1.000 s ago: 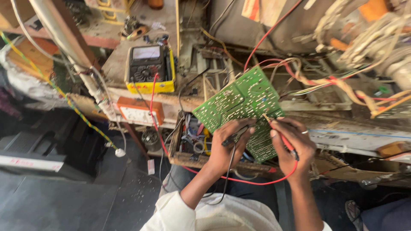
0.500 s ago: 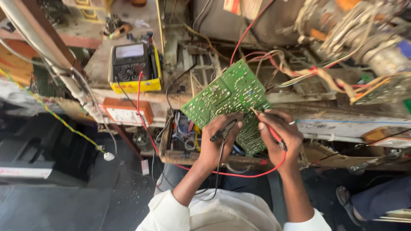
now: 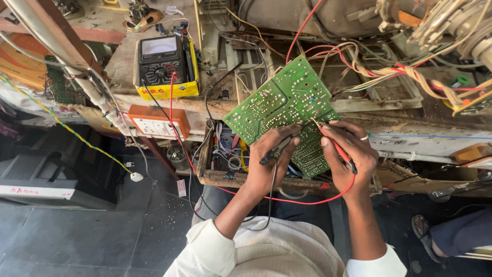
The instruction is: The person is repairing a green circuit board. They use a soldering iron to work on solder joints and a multimeter with probes to test electrical continuity at various points on the board.
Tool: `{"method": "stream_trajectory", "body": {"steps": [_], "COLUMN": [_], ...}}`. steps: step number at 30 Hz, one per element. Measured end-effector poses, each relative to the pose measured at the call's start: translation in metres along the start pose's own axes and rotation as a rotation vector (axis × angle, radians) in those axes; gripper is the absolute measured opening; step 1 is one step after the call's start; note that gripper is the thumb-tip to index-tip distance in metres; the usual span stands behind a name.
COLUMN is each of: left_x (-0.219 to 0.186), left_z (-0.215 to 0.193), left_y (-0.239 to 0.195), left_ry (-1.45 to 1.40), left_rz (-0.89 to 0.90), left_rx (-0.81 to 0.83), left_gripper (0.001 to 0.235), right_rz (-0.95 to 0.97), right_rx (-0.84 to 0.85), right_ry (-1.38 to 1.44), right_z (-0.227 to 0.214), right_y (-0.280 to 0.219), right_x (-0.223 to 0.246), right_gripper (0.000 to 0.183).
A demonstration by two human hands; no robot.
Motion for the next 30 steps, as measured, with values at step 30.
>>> {"method": "stream_trajectory", "body": {"steps": [30], "left_x": [0.001], "left_z": [-0.001], "left_y": [0.000], "left_ry": [-0.020], "left_rz": [0.001], "left_rx": [0.024], "left_gripper": [0.021], "right_rz": [-0.016], "right_rx": [0.015], "right_ry": [-0.003], "right_z": [0.001], "right_y": [-0.006], "right_x": [-0.005], "right_gripper": [0.024]}}
Point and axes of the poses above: each hand's wrist, its own y-axis towards the middle knuckle, its own z-axis out of the palm, x = y × z, the point moved 6 cm from there along y, towards the middle knuckle, and after that the axes turned 8 degrees about -z, right-handed, at the moved point
